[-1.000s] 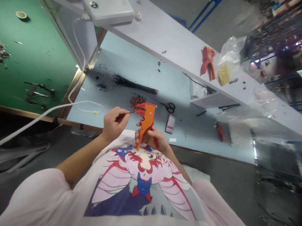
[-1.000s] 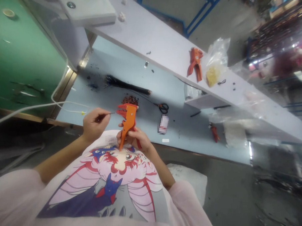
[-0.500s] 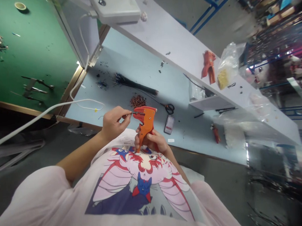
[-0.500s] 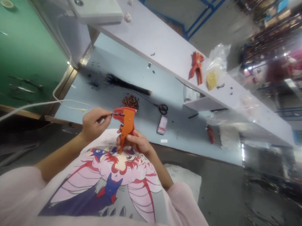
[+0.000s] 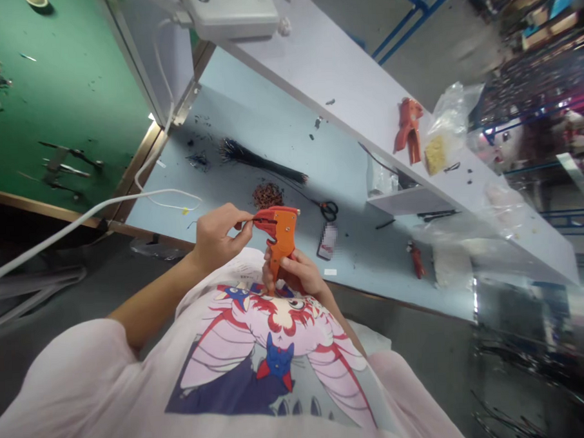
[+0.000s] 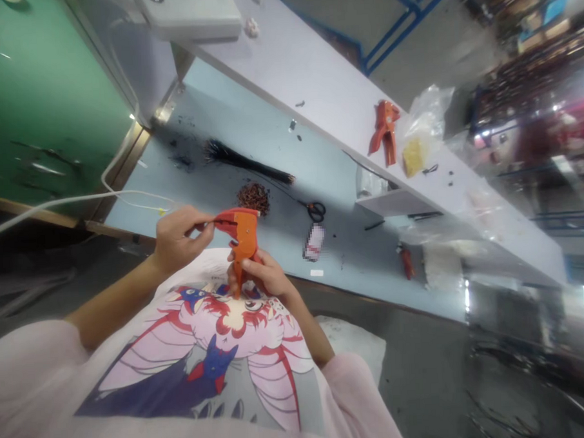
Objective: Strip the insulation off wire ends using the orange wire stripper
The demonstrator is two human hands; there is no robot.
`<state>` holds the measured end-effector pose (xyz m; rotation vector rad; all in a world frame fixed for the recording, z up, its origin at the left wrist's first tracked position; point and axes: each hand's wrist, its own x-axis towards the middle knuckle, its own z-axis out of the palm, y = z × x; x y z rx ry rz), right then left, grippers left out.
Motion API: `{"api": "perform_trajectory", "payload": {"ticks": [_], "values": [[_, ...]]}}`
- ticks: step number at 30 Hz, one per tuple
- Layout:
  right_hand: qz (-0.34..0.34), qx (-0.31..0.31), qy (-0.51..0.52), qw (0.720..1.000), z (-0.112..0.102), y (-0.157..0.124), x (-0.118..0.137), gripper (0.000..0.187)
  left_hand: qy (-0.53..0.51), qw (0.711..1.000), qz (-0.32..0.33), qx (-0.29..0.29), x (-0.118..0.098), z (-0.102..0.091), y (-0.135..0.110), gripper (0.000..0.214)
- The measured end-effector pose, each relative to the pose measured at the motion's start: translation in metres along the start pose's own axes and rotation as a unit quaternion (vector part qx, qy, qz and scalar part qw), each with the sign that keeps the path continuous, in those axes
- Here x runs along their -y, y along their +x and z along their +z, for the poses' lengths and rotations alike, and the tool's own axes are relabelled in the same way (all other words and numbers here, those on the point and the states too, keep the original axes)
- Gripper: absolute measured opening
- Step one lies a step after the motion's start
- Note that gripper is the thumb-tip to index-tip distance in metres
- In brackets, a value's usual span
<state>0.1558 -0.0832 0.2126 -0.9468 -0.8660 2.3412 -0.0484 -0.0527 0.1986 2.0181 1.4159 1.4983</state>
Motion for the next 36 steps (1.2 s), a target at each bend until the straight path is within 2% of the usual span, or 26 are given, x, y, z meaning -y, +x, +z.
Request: {"api": "perform_trajectory", "payload": {"ticks": [10, 18, 22, 25, 29, 33, 35, 36], "values": [[0.012, 0.002, 0.045, 0.999, 0.008, 0.002, -0.001, 0.033, 0.001, 1.0, 0.007, 0.03, 0.003, 0.002, -0.001, 0.009], [0.034, 0.026, 0.102, 0.994, 0.0, 0.004, -0.007, 0.03, 0.034, 0.998, -0.008, 0.054, 0.006, 0.008, -0.008, 0.015], [0.023, 0.03, 0.11, 0.993, -0.002, 0.007, -0.008, 0.042, 0.045, 0.996, -0.039, 0.067, 0.009, 0.008, -0.01, 0.013], [0.027, 0.039, 0.099, 0.994, -0.008, 0.006, -0.006, 0.052, 0.027, 0.992, -0.09, 0.081, 0.011, 0.009, -0.011, 0.013], [0.022, 0.032, 0.058, 0.998, -0.02, 0.004, -0.002, 0.054, 0.004, 0.985, -0.153, 0.084, 0.012, 0.01, -0.012, 0.014], [0.0, 0.013, -0.003, 1.0, -0.034, 0.008, -0.001, 0.055, -0.019, 0.983, -0.164, 0.077, 0.014, 0.01, -0.01, 0.013], [-0.028, -0.056, -0.12, 0.991, -0.044, 0.016, -0.004, 0.053, -0.028, 0.984, -0.164, 0.061, 0.014, 0.009, -0.009, 0.011], [-0.034, -0.106, -0.215, 0.97, -0.05, 0.022, -0.007, 0.051, -0.032, 0.985, -0.162, 0.05, 0.014, 0.009, -0.008, 0.011]]}}
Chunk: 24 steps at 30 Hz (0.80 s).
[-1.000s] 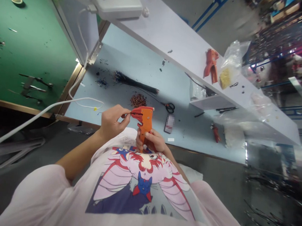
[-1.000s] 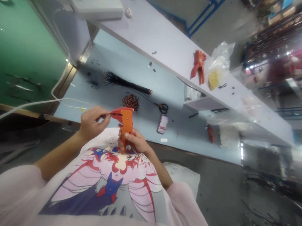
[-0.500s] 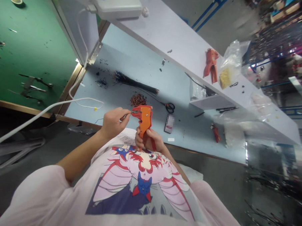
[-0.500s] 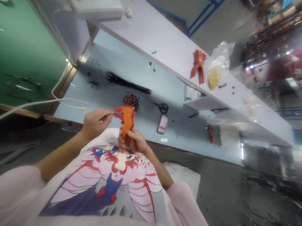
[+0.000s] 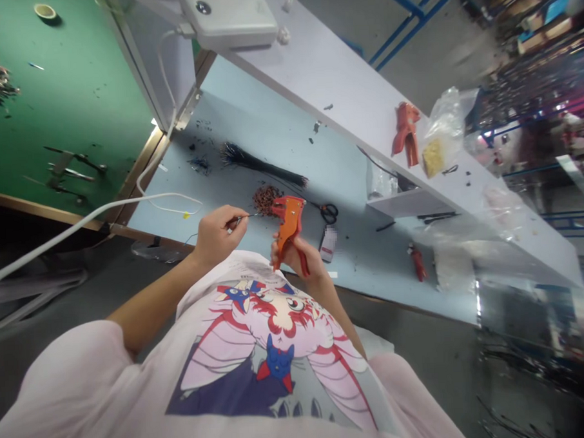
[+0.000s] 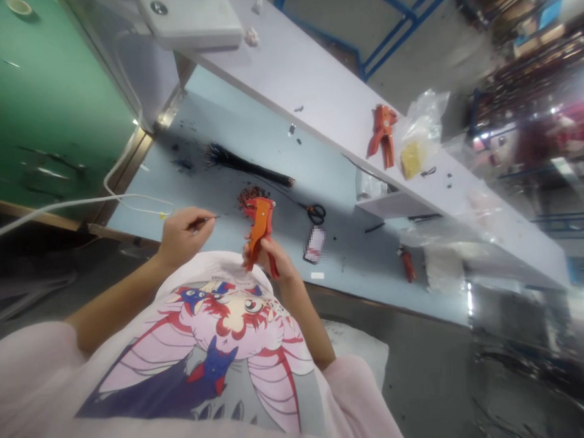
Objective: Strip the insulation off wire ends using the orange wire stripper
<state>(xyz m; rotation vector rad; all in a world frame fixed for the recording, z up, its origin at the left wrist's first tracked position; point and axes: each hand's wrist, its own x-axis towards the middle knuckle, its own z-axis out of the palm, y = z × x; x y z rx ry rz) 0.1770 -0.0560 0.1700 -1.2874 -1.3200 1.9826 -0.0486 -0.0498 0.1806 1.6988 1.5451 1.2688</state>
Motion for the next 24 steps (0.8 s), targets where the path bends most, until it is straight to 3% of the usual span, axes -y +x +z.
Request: {"api": "perform_trajectory", "payload": {"ticks": [1, 2, 3, 6, 12, 16, 20, 24], "values": [[0.001, -0.053, -0.121, 0.991, -0.003, 0.007, -0.006, 0.049, -0.006, 1.0, 0.003, -0.011, -0.001, 0.0, 0.0, 0.01], [0.017, -0.102, -0.262, 0.959, -0.005, 0.013, -0.014, 0.046, -0.012, 1.0, 0.006, -0.02, -0.002, -0.001, 0.0, 0.01], [0.027, -0.127, -0.33, 0.935, -0.007, 0.019, -0.022, 0.044, -0.018, 0.999, 0.009, -0.026, -0.003, -0.001, 0.001, 0.01], [0.038, -0.145, -0.439, 0.886, -0.007, 0.031, -0.048, 0.047, -0.03, 0.999, 0.022, -0.033, -0.005, -0.002, 0.001, 0.01], [0.079, -0.087, -0.557, 0.822, -0.002, 0.047, -0.085, 0.049, 0.011, 0.993, 0.097, -0.068, -0.003, -0.003, 0.003, 0.011], [0.083, -0.077, -0.559, 0.821, -0.005, 0.063, -0.092, 0.047, 0.082, 0.983, 0.14, -0.087, -0.002, 0.0, 0.002, 0.009], [0.056, -0.081, -0.511, 0.854, -0.004, 0.069, -0.086, 0.044, 0.115, 0.969, 0.195, -0.101, 0.0, 0.001, -0.002, 0.011], [-0.01, -0.126, -0.427, 0.895, 0.003, 0.063, -0.06, 0.035, 0.147, 0.958, 0.228, -0.098, 0.004, 0.003, -0.007, 0.014]]}}
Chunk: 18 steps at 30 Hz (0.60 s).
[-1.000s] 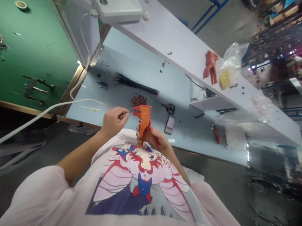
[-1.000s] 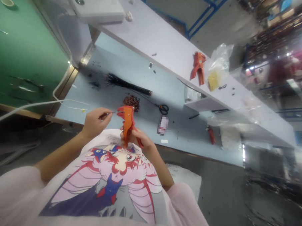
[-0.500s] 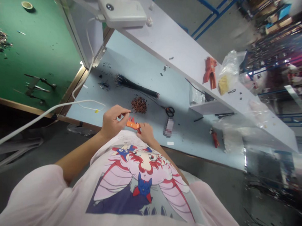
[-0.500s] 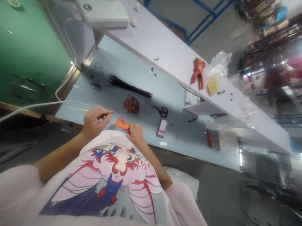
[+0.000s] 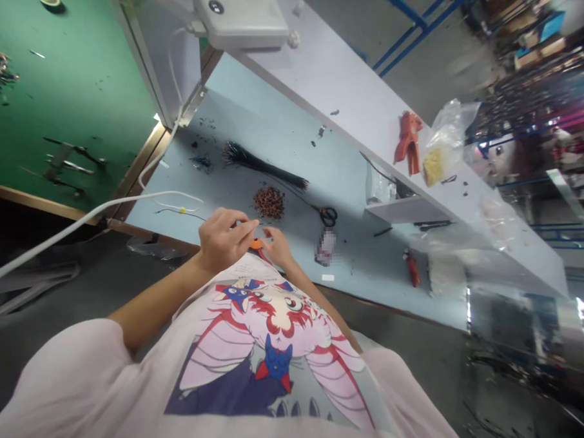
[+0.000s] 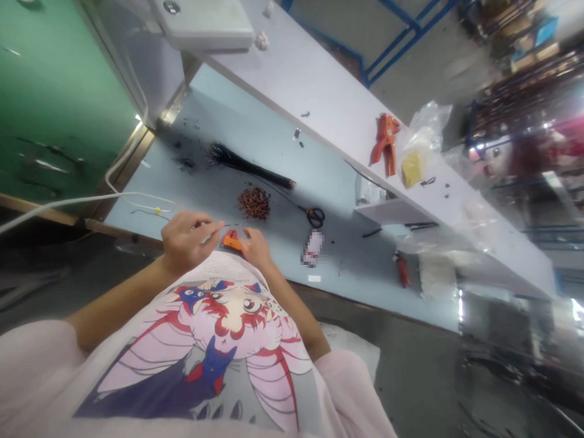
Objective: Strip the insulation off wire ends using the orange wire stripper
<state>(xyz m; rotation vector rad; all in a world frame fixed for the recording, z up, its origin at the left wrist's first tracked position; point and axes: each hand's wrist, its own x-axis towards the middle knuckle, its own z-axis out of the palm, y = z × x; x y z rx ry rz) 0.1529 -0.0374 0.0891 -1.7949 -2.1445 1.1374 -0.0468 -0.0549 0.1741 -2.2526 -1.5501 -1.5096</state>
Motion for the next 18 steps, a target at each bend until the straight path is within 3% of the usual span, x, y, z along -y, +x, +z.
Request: {"api": "perform_trajectory", "payload": {"ticks": [4, 6, 7, 12, 18], "values": [[-0.055, -0.064, 0.126, 0.988, -0.037, -0.015, 0.031, 0.033, 0.006, 1.0, 0.016, 0.02, -0.001, 0.004, -0.003, 0.013], [-0.115, -0.081, 0.272, 0.952, -0.056, -0.026, 0.047, 0.029, -0.002, 0.999, 0.017, 0.033, -0.003, 0.006, -0.004, 0.013], [-0.13, -0.072, 0.283, 0.948, -0.064, -0.03, 0.054, 0.027, -0.007, 0.999, 0.019, 0.038, -0.004, 0.007, -0.004, 0.014], [-0.167, -0.078, 0.113, 0.976, -0.08, -0.045, 0.073, 0.016, -0.03, 0.997, 0.036, 0.067, -0.005, 0.008, -0.009, 0.017], [-0.189, -0.063, -0.069, 0.978, -0.069, -0.047, 0.071, 0.014, -0.026, 0.989, 0.061, 0.134, -0.003, 0.006, -0.019, 0.013]]}}
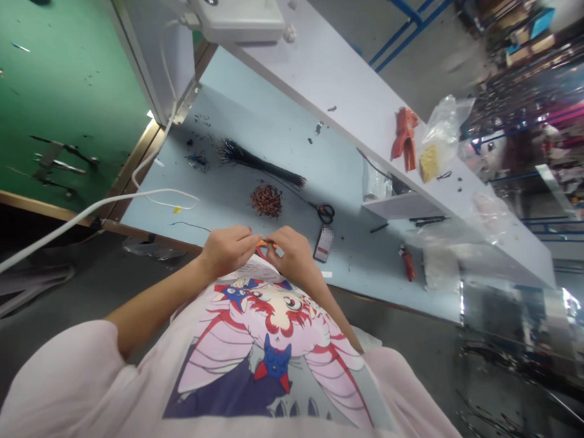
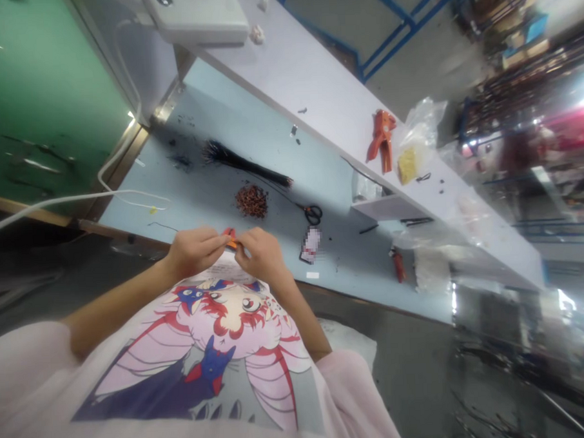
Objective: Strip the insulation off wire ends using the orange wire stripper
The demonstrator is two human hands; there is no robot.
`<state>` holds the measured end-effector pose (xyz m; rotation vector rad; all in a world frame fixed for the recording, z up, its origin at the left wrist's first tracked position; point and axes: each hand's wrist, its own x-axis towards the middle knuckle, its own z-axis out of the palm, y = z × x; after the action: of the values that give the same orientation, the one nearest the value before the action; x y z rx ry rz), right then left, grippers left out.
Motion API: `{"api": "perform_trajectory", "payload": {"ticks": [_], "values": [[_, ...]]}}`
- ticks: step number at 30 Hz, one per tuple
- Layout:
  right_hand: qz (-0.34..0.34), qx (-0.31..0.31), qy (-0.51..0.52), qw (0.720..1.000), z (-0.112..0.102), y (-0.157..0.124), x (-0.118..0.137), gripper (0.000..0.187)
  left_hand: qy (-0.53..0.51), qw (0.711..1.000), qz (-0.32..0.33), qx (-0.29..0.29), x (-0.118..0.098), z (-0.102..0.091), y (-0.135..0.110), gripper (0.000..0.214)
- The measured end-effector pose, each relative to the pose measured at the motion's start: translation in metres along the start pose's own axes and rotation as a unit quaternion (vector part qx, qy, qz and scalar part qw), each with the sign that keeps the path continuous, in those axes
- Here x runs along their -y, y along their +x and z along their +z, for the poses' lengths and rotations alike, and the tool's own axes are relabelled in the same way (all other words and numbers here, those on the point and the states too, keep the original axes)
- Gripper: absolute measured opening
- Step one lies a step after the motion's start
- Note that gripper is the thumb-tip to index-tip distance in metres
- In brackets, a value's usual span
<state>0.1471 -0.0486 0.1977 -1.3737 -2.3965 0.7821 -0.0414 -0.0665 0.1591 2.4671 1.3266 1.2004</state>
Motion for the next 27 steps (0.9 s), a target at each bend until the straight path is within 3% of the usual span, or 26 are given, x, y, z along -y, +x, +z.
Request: {"api": "perform_trajectory", "payload": {"ticks": [6, 15, 18, 20, 23, 27], "values": [[0.031, 0.053, -0.11, 0.992, 0.021, -0.001, -0.008, 0.014, -0.027, 0.997, -0.003, 0.069, 0.0, 0.004, -0.015, 0.017], [0.04, 0.083, -0.064, 0.994, 0.04, -0.003, -0.021, 0.012, -0.08, 0.99, -0.058, 0.102, 0.0, 0.011, -0.039, 0.019], [0.09, 0.063, -0.081, 0.991, 0.035, -0.004, -0.045, 0.01, -0.08, 0.988, -0.077, 0.111, 0.009, 0.001, -0.047, 0.021], [0.152, 0.027, -0.104, 0.983, 0.023, -0.01, -0.074, 0.014, -0.069, 0.985, -0.126, 0.091, 0.022, -0.013, -0.054, 0.021], [0.226, 0.001, -0.111, 0.968, 0.004, -0.019, -0.12, 0.022, -0.076, 0.962, -0.263, 0.019, 0.042, -0.036, -0.061, 0.016], [0.236, 0.011, -0.073, 0.969, 0.015, -0.011, -0.143, 0.027, -0.243, 0.868, -0.433, -0.01, 0.046, -0.038, -0.05, 0.015]]}}
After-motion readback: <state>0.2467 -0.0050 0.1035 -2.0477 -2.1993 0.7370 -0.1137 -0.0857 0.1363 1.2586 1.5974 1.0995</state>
